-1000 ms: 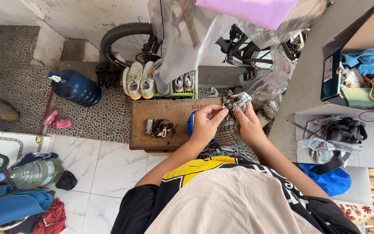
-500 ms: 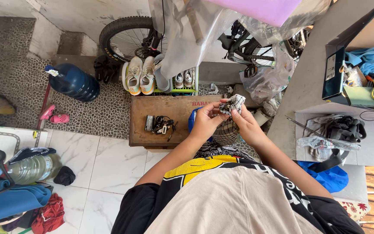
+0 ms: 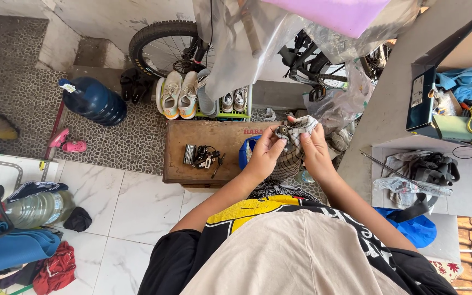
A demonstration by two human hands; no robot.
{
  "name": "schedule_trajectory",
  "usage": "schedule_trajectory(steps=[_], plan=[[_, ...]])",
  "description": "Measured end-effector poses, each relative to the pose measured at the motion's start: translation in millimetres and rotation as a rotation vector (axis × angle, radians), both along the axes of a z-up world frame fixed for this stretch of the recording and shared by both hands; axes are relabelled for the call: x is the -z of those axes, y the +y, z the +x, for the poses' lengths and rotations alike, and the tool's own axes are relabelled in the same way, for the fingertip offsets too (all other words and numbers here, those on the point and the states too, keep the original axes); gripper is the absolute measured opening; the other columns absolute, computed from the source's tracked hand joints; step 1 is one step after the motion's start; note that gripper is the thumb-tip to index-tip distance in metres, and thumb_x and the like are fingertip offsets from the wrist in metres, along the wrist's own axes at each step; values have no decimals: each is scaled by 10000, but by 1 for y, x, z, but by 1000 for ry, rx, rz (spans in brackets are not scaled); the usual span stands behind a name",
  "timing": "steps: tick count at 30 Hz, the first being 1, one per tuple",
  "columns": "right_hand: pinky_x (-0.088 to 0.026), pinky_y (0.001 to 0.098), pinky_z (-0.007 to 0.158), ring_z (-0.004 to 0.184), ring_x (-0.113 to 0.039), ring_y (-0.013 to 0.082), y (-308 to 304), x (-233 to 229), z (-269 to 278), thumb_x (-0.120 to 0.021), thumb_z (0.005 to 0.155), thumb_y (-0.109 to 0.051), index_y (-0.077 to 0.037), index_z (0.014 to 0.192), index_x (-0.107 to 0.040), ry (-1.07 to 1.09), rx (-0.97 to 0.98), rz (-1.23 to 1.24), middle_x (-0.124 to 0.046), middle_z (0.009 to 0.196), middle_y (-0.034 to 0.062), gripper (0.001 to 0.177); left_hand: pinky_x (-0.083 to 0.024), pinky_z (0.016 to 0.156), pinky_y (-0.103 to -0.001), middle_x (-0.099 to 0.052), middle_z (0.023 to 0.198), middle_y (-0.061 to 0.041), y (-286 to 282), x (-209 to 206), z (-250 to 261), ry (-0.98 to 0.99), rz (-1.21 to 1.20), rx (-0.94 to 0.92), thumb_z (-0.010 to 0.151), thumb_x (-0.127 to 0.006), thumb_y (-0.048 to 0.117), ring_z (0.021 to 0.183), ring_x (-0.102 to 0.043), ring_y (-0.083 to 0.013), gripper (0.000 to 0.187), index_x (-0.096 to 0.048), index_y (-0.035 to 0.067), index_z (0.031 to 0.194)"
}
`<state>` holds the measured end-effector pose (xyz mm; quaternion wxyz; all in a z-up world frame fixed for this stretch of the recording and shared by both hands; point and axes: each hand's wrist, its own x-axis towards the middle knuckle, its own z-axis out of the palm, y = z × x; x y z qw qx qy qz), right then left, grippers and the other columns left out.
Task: The recorder is seen organizing various small mechanical parts and electronic components into a blue bag.
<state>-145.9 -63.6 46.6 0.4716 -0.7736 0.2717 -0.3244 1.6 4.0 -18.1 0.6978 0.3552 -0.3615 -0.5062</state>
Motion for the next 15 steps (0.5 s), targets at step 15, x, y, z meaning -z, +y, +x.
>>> schedule_trajectory(steps=[15], plan=[[-534,261,835,928,-655,108,-5,28,-7,-715,973,-18,0,1095,-664,-261,117,332,-709,1031,55,134,-491,946,-257,-634,1170,-28,-3,27,-1,-19,11,-186,1091,-577,114,1050,-582,-90,277,-547,8,1344]])
